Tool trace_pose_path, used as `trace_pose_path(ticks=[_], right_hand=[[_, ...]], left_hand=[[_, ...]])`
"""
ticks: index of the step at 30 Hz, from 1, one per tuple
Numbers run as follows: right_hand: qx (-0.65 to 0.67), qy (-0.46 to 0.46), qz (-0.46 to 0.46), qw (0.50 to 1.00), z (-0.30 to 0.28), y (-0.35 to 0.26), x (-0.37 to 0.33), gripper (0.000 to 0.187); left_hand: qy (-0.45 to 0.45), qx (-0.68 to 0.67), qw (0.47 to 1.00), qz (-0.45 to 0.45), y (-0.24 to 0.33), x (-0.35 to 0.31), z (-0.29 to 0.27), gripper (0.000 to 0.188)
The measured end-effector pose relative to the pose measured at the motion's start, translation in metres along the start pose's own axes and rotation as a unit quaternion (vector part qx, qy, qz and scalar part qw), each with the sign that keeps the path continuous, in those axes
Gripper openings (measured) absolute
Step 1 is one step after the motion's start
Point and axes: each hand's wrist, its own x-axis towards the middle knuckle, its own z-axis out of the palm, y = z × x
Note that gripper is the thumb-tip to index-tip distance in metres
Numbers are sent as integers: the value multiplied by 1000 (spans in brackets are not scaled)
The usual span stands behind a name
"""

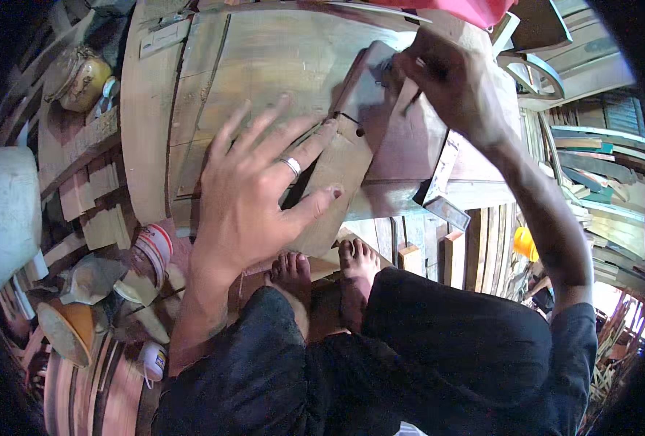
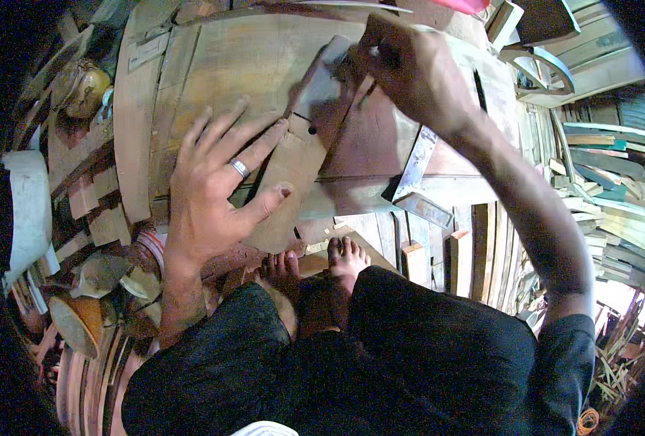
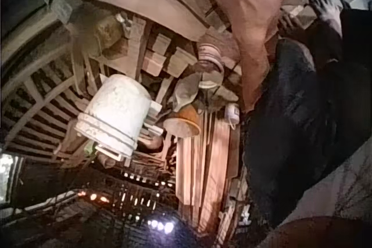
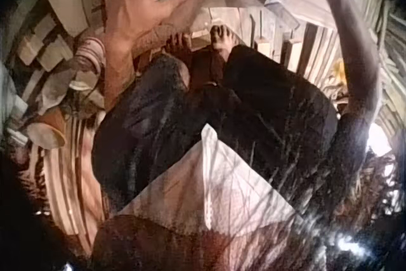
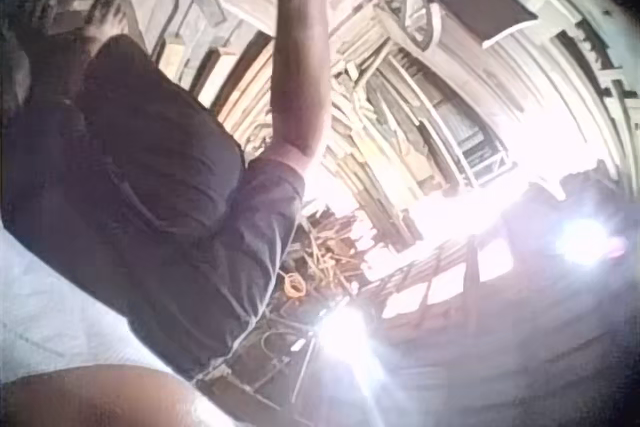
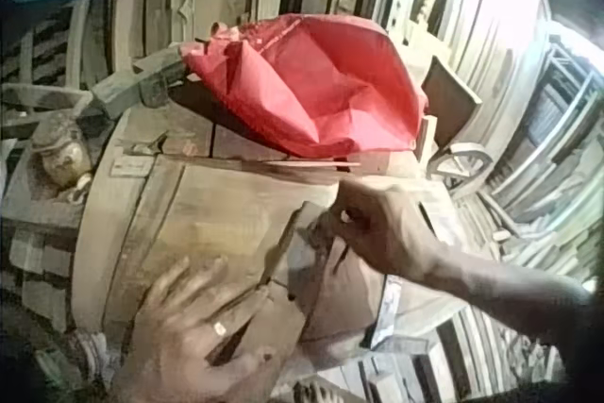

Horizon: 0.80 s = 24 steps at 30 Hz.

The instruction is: The person assembles a hand plane by placing a metal blade and a cap into a wooden body, securing them with a nail and tapping the components with a wooden block.

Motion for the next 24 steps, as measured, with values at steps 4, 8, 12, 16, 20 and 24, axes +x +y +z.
trace_pose_path(ticks=[4, 8, 12, 16, 20, 24], right_hand=[[8, -57, -44, 997, 14, -27, -13, 8], [-34, -18, 8, 999, -10, -4, 6, 8], [2, -61, -61, 996, 13, -35, -12, 12], [-9, -13, 14, 1000, -7, -1, 9, 11], [25, -88, -30, 995, 10, -36, -11, 11], [52, 4, -51, 997, -5, 21, 5, 13]], left_hand=[[-6, -2, 1000, -5, -3, -4, 2, 65], [-3, -1, 1000, 2, 0, 0, -1, 64], [-12, 1, 1000, -6, -5, -4, 4, 65], [-7, -6, 1000, -5, 0, -1, 0, 64], [-13, 3, 1000, -8, -2, -4, 1, 63], [8, -15, 1000, 2, 2, 3, 4, 62]])
